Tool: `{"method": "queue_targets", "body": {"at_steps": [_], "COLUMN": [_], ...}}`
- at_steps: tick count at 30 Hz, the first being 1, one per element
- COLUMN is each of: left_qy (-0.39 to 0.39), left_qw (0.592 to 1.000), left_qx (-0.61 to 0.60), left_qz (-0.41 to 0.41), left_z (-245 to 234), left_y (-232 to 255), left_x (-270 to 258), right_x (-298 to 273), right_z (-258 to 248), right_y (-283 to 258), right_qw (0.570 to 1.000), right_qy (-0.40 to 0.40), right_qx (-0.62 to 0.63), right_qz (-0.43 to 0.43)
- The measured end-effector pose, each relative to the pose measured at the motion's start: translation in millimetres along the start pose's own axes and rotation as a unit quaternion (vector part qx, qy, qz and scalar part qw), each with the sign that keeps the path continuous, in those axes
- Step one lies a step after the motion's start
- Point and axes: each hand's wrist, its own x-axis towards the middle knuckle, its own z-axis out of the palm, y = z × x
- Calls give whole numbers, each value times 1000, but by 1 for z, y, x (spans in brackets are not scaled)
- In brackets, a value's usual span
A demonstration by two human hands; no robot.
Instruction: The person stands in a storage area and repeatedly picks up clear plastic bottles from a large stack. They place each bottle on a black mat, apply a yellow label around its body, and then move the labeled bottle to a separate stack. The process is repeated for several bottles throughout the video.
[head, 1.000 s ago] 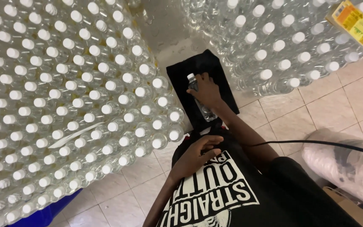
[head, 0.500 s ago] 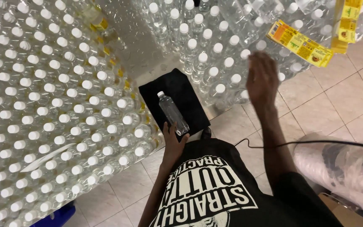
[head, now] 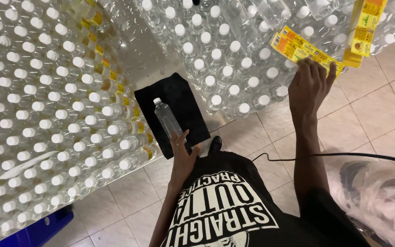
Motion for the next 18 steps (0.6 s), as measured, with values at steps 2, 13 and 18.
{"method": "queue_targets", "body": {"at_steps": [2, 13, 18], "left_qy": [6, 42, 66], "left_qw": [999, 917, 892], "left_qx": [-5, -288, -338], "left_qz": [31, 271, 294], "left_z": [3, -8, -15], "left_y": [5, 123, 127], "left_x": [-5, -22, -4], "right_x": [3, 31, 14], "right_z": [1, -139, -150], "right_y": [4, -136, -172], "right_qw": [999, 781, 752], "right_qy": [51, -155, -176], "right_qx": [-11, 568, 596], "right_qz": [-18, 209, 221]}}
